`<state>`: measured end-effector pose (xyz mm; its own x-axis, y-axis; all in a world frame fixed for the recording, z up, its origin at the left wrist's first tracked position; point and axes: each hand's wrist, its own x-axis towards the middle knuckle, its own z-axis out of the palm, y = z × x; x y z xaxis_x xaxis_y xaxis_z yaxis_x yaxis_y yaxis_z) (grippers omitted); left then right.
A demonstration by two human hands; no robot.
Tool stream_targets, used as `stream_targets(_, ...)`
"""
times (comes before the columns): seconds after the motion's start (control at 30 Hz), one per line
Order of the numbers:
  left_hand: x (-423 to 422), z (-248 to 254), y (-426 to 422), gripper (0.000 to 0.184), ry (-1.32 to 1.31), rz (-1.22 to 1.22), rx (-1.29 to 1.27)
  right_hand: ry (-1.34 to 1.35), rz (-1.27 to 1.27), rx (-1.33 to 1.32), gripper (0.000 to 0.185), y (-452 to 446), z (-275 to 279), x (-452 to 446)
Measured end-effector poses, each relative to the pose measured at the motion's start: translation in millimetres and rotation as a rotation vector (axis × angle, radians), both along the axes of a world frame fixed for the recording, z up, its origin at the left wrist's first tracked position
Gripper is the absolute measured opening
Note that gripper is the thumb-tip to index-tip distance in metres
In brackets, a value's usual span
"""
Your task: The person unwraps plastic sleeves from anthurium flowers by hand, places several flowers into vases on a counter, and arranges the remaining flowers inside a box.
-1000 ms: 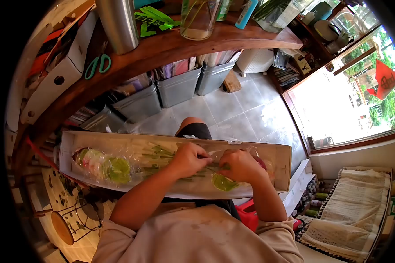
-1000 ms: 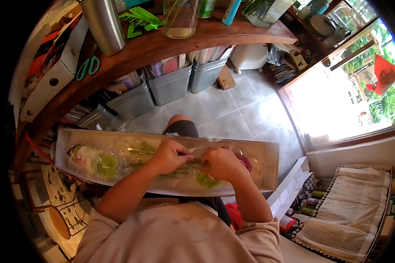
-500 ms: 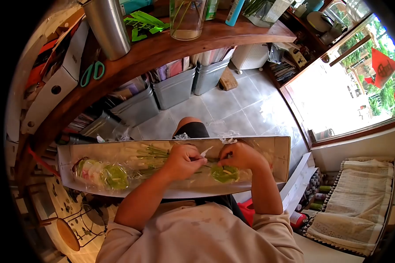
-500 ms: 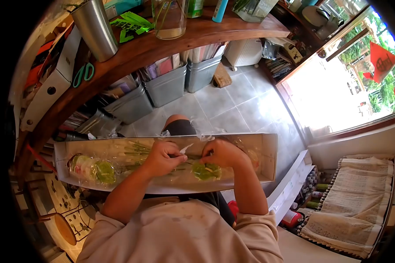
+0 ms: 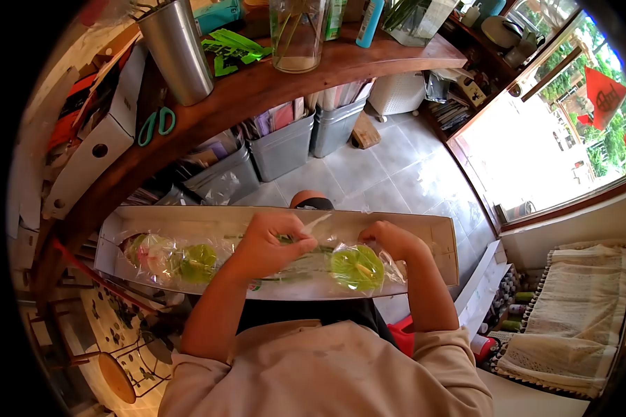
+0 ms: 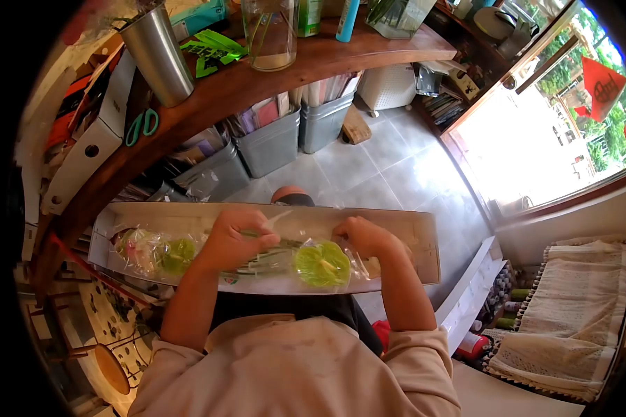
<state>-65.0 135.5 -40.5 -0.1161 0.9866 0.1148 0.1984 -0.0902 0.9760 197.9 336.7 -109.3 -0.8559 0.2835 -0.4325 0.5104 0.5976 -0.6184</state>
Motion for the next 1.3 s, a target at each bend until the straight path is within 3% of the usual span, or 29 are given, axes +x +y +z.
stream_targets(0.1,8.4,-9.0,-0.8,0.013,-0.060,0.191,-0.152,0.291,0.001,-0.037,0.043,-12.0,28.3,-8.9)
stream_targets(0.13,8.3,-13.1,-1.4,0.012,-0.083,0.195,-0.153,0.386,0.022,-0.051,0.032,-13.3,29.5,-11.9)
stream_targets(0.23,5.1,-22.3,0.5,0.012,-0.125,0.184,-0.122,0.369,-0.279,-0.605,0.037,-8.9,22.7,-25.5)
stream_targets(0.33,4.0,-28.2,-2.4,0.013,-0.122,0.138,-0.079,0.246,-0.345,-0.968,0.052,-2.1,40.8,-29.0)
stream_targets(0.47,2.7,-28.7,-3.9,0.014,-0.091,0.124,-0.031,0.166,-0.001,-0.599,0.067,-18.3,58.4,-41.8)
stream_targets(0.57,2.0,-32.5,-4.6,0.015,-0.020,0.149,0.025,0.182,-0.030,-0.697,0.062,-16.3,33.4,-36.8)
stream_targets(0.67,4.7,-36.2,-3.1,0.016,0.068,0.264,0.085,0.181,-0.002,-0.632,0.055,-13.7,38.7,-32.4)
stream_targets(0.8,12.0,-37.1,1.1,0.024,0.159,0.401,0.179,0.296,-0.044,-0.613,0.052,-9.4,33.2,-27.9)
stream_targets(1.07,16.5,-50.3,-7.8,0.041,-0.239,0.332,0.019,0.344,-0.233,-0.549,0.057,-14.4,55.7,-25.6)
stream_targets(1.17,17.0,-51.7,-9.5,0.049,-0.328,0.298,0.026,0.408,-0.363,-0.679,0.048,-11.5,46.6,-22.6)
stream_targets(1.3,16.9,-49.0,-12.9,0.053,-0.328,0.288,-0.004,0.469,-0.507,-0.655,0.036,-18.8,56.7,-21.3)
